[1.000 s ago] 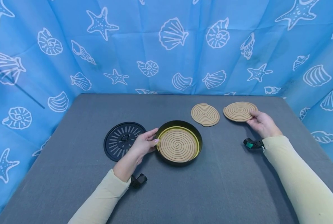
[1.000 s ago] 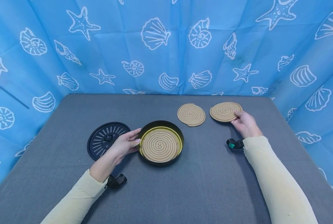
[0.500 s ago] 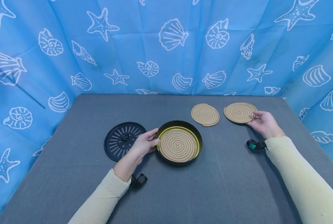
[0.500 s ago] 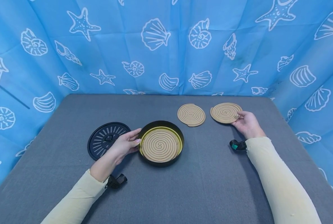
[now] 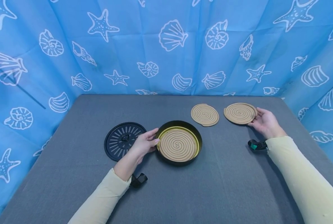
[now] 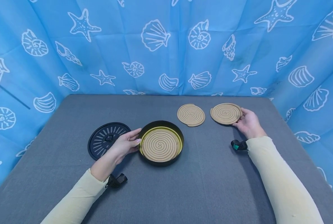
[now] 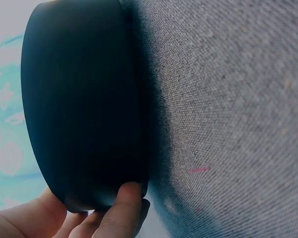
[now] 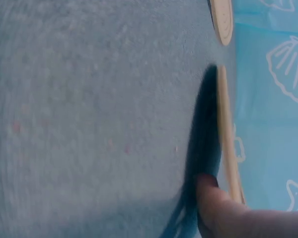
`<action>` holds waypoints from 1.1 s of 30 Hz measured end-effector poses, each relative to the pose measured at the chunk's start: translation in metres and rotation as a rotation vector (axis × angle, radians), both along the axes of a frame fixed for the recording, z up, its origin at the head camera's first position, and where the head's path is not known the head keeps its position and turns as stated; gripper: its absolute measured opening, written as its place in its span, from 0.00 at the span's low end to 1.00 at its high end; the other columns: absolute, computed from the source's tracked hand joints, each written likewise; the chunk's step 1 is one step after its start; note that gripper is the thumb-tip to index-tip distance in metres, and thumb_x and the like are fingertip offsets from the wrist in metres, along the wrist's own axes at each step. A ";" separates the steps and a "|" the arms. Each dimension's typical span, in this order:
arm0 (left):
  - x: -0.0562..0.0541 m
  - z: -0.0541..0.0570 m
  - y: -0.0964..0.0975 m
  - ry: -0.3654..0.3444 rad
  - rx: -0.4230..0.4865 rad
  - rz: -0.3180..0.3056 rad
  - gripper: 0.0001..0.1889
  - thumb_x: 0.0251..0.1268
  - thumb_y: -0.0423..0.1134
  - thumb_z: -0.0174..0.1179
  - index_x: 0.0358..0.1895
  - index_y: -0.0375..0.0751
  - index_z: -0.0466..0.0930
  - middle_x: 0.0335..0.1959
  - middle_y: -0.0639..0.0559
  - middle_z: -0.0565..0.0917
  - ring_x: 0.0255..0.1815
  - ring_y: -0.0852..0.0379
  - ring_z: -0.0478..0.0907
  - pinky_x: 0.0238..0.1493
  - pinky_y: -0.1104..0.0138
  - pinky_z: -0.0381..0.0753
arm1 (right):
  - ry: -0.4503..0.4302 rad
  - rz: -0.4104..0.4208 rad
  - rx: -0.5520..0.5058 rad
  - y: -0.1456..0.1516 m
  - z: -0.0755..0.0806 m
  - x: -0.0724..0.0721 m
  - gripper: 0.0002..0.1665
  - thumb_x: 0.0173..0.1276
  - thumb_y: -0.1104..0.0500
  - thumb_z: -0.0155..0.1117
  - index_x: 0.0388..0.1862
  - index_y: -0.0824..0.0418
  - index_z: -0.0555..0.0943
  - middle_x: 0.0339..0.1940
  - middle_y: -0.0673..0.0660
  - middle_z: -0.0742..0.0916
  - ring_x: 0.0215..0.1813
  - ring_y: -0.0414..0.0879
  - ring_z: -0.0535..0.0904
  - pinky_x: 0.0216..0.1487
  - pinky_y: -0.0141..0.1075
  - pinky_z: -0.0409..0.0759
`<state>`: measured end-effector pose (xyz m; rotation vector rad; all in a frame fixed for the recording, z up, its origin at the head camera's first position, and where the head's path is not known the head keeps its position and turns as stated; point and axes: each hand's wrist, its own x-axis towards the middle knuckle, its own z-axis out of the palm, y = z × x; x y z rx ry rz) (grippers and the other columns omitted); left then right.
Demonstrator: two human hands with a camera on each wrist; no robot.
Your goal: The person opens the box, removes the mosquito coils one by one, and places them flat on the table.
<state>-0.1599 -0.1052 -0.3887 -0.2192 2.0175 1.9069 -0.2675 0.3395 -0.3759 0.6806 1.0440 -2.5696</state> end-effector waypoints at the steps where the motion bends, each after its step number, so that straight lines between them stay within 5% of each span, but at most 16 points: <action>1: 0.000 0.000 0.000 -0.001 0.001 -0.001 0.27 0.73 0.29 0.51 0.73 0.43 0.62 0.71 0.42 0.66 0.69 0.46 0.66 0.64 0.50 0.71 | -0.001 0.023 0.036 0.001 0.001 0.001 0.35 0.81 0.47 0.27 0.72 0.37 0.21 0.74 0.33 0.31 0.74 0.32 0.27 0.74 0.36 0.27; 5: 0.000 0.000 0.000 -0.003 0.005 -0.004 0.27 0.73 0.29 0.51 0.73 0.42 0.62 0.71 0.42 0.66 0.69 0.46 0.66 0.64 0.50 0.71 | -0.011 0.076 0.152 0.004 0.005 0.005 0.38 0.79 0.42 0.24 0.71 0.45 0.15 0.74 0.38 0.27 0.74 0.36 0.23 0.74 0.38 0.27; 11: 0.000 0.000 0.000 -0.007 0.001 -0.001 0.27 0.73 0.29 0.51 0.73 0.43 0.62 0.72 0.42 0.65 0.69 0.46 0.65 0.64 0.50 0.71 | 0.009 0.089 0.151 0.009 0.009 0.013 0.40 0.78 0.40 0.24 0.70 0.47 0.14 0.73 0.40 0.25 0.73 0.38 0.20 0.74 0.38 0.25; 33: 0.000 0.000 0.001 -0.009 -0.015 0.009 0.27 0.73 0.29 0.51 0.73 0.45 0.63 0.72 0.43 0.65 0.69 0.46 0.66 0.64 0.51 0.72 | 0.096 0.045 -0.184 0.019 0.014 0.051 0.38 0.80 0.44 0.29 0.72 0.36 0.19 0.74 0.35 0.29 0.75 0.34 0.25 0.74 0.35 0.26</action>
